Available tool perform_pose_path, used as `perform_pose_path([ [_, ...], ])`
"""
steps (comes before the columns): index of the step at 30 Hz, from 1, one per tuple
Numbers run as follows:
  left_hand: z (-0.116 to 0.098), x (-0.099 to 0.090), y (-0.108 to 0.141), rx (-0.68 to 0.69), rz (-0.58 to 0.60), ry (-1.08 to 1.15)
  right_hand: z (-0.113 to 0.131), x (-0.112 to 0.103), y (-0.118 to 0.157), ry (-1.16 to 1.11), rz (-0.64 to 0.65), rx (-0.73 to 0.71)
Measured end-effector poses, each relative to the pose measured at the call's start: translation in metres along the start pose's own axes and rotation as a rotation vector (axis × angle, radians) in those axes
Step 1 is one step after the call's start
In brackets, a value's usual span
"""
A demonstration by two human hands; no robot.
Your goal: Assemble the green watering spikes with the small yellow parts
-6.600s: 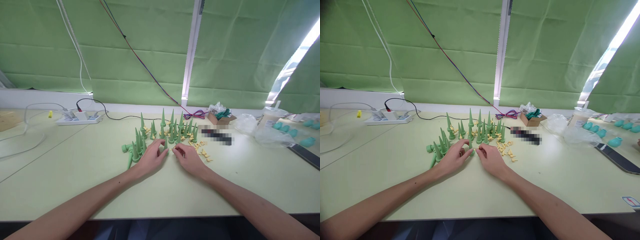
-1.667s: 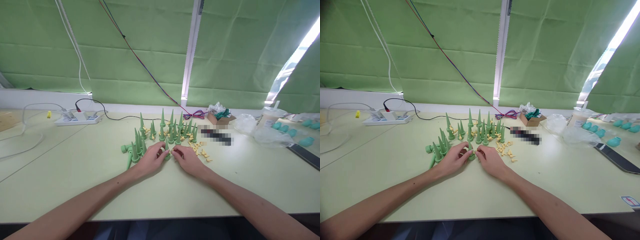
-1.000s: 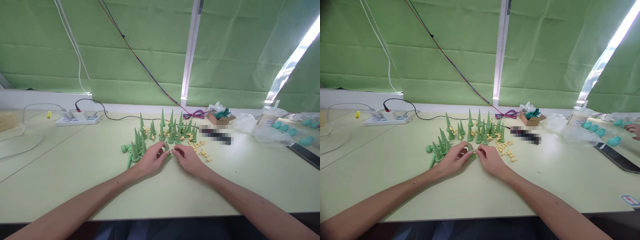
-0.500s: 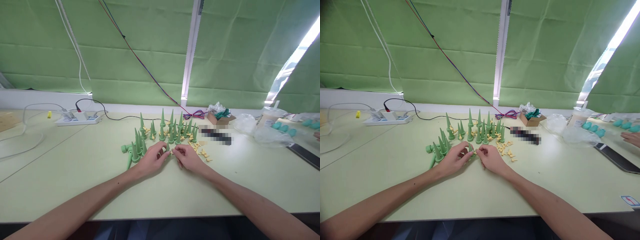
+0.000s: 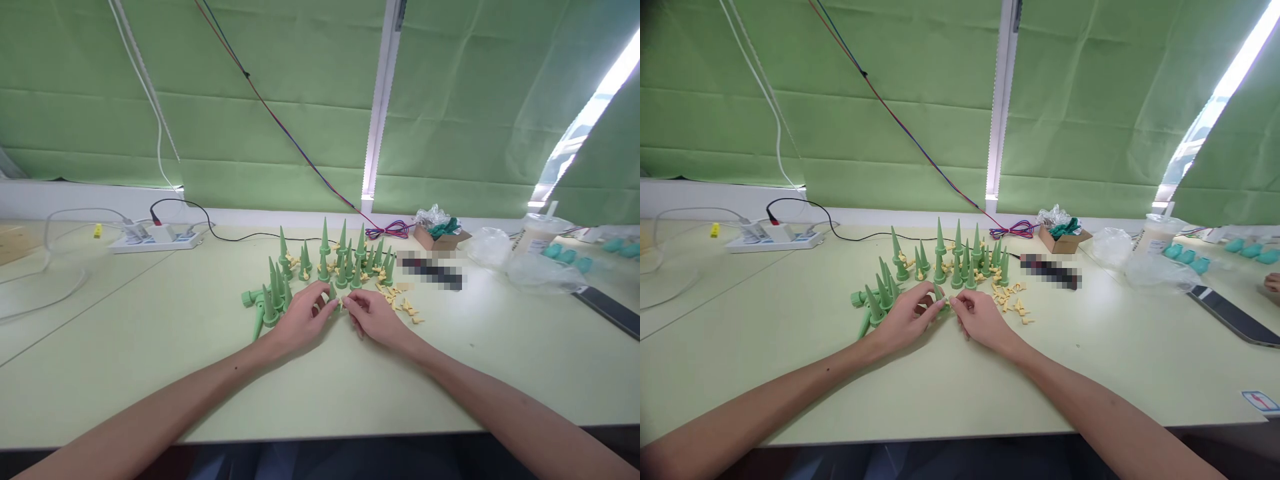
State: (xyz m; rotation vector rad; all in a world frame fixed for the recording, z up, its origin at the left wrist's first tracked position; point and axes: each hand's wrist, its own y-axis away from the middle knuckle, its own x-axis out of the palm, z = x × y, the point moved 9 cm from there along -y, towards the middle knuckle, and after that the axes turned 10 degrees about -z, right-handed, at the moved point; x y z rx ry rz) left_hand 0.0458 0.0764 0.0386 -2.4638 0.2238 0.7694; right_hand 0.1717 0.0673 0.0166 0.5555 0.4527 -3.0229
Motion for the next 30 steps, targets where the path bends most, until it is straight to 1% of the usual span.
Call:
perform_pose_path([
  [19,-0.0026,0.001,0.0006,0.006,0.024,0.006,0.0033,-0.0013,0.0021,0.068,-0.008,0.011],
  [25,-0.002,0.0017,0.0009,-0.001,0.037,0.007,0.0071,-0.0035,0.0019,0.152,-0.034,-0.023],
  [30,-0.002,0.0022,0.001,0.009,0.039,0.009,0.0073,-0.004,0.0018,0.18,-0.041,-0.042],
])
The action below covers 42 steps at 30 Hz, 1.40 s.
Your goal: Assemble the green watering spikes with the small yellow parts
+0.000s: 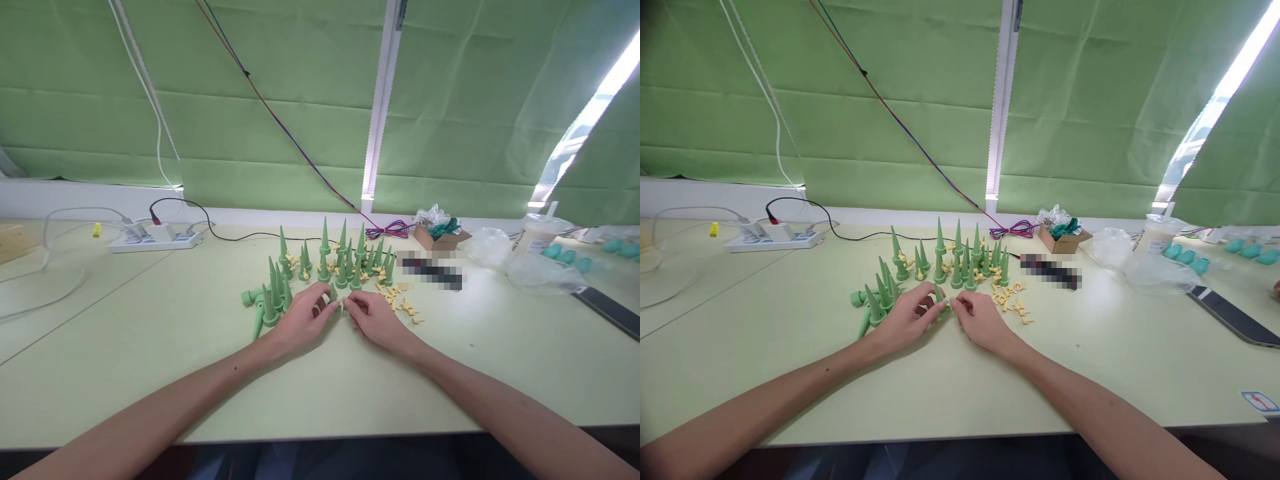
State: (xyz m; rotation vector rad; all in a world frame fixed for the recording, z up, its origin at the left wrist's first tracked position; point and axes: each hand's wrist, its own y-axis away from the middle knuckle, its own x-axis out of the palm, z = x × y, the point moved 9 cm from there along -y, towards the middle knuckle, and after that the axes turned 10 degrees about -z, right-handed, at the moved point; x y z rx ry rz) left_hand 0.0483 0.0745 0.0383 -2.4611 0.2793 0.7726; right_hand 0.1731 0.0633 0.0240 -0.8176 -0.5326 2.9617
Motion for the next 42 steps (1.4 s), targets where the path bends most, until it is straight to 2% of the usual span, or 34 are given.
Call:
perform_pose_path([
  [42,0.0018,0.0005,0.0005,-0.009,0.015,-0.012,0.005,-0.0028,-0.0008,0.093,-0.05,-0.118],
])
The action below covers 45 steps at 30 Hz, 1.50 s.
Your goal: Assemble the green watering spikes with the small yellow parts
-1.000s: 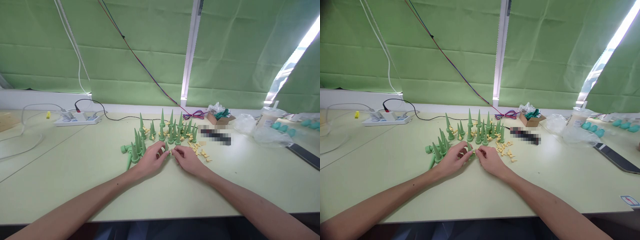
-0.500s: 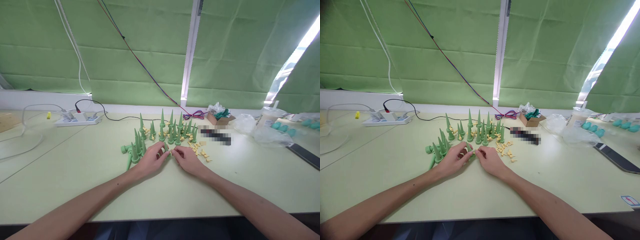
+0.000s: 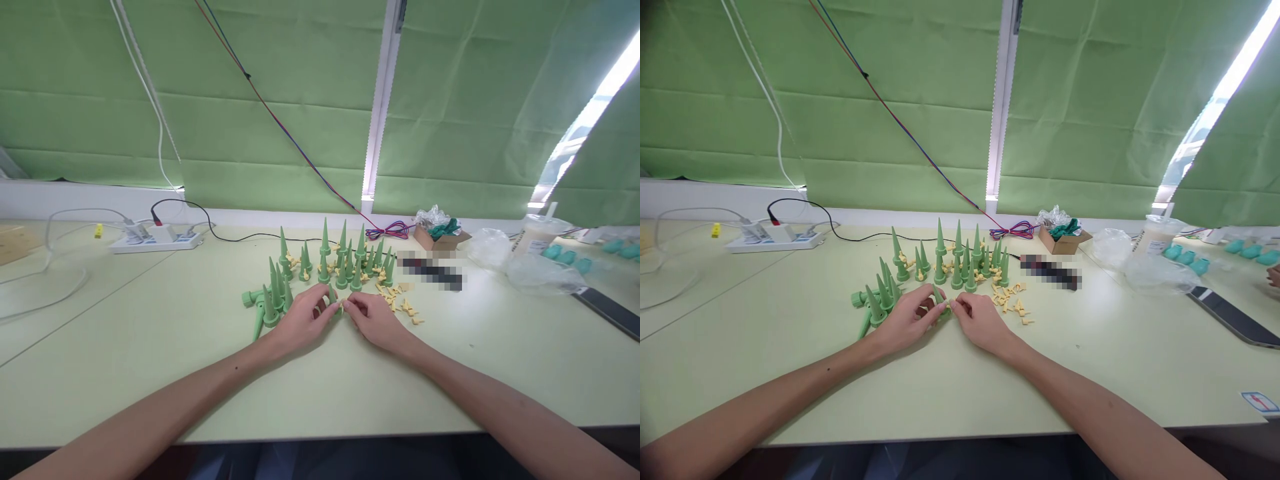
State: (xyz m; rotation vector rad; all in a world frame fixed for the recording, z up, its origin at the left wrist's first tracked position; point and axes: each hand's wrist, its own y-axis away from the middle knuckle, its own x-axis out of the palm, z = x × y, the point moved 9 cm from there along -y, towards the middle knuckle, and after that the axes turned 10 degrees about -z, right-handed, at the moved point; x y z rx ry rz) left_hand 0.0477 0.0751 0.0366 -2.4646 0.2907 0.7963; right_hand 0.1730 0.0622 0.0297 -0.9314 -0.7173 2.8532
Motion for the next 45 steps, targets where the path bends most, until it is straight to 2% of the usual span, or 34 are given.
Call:
perform_pose_path([
  [24,0.002,0.0,0.0,0.005,0.001,0.005,-0.001,0.0,0.0,0.005,-0.005,0.0],
  [45,-0.015,0.0,0.003,0.143,0.035,0.1,-0.003,0.0,0.001,0.005,0.013,0.037],
])
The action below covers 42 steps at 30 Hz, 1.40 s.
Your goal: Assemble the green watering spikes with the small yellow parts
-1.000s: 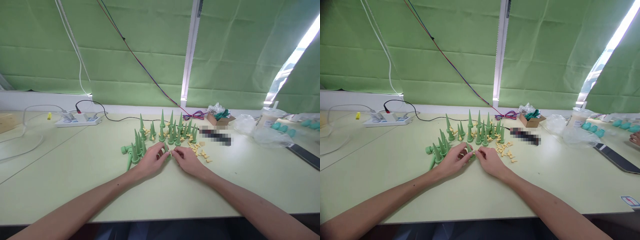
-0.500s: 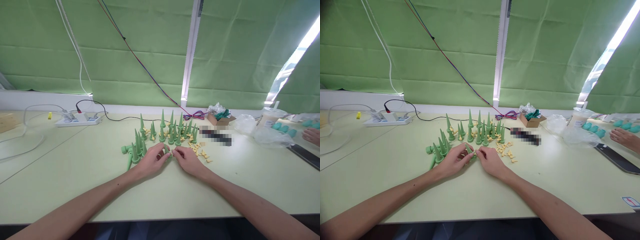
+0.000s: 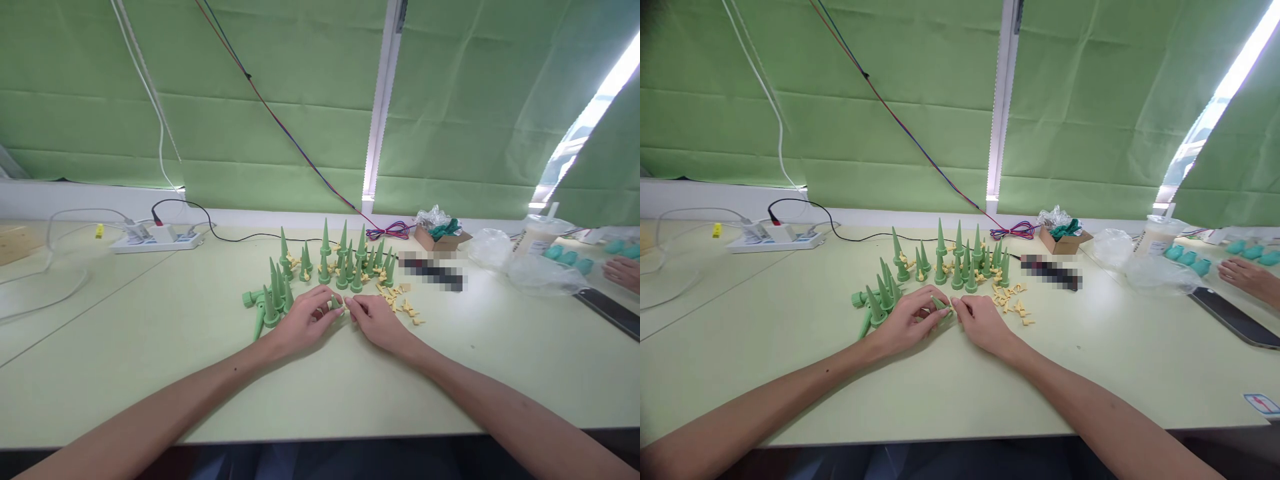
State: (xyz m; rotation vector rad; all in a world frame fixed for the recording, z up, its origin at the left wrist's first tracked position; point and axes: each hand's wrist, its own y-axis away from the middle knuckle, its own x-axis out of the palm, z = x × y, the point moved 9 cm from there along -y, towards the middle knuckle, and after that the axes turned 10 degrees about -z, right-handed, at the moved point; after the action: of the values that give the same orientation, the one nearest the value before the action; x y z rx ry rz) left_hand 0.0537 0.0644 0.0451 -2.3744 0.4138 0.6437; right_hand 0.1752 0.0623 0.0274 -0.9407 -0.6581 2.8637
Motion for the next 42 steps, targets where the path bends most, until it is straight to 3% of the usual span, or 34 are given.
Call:
perform_pose_path([
  [14,-0.004,-0.003,0.001,0.006,-0.059,0.026,-0.002,-0.009,-0.005,-0.002,-0.11,0.009],
  [22,0.003,-0.009,-0.001,-0.123,-0.112,0.011,-0.002,-0.021,-0.004,-0.071,-0.219,0.018],
  [42,0.007,-0.002,-0.002,-0.122,-0.036,-0.057,0.009,-0.013,0.001,-0.144,-0.135,-0.034],
])
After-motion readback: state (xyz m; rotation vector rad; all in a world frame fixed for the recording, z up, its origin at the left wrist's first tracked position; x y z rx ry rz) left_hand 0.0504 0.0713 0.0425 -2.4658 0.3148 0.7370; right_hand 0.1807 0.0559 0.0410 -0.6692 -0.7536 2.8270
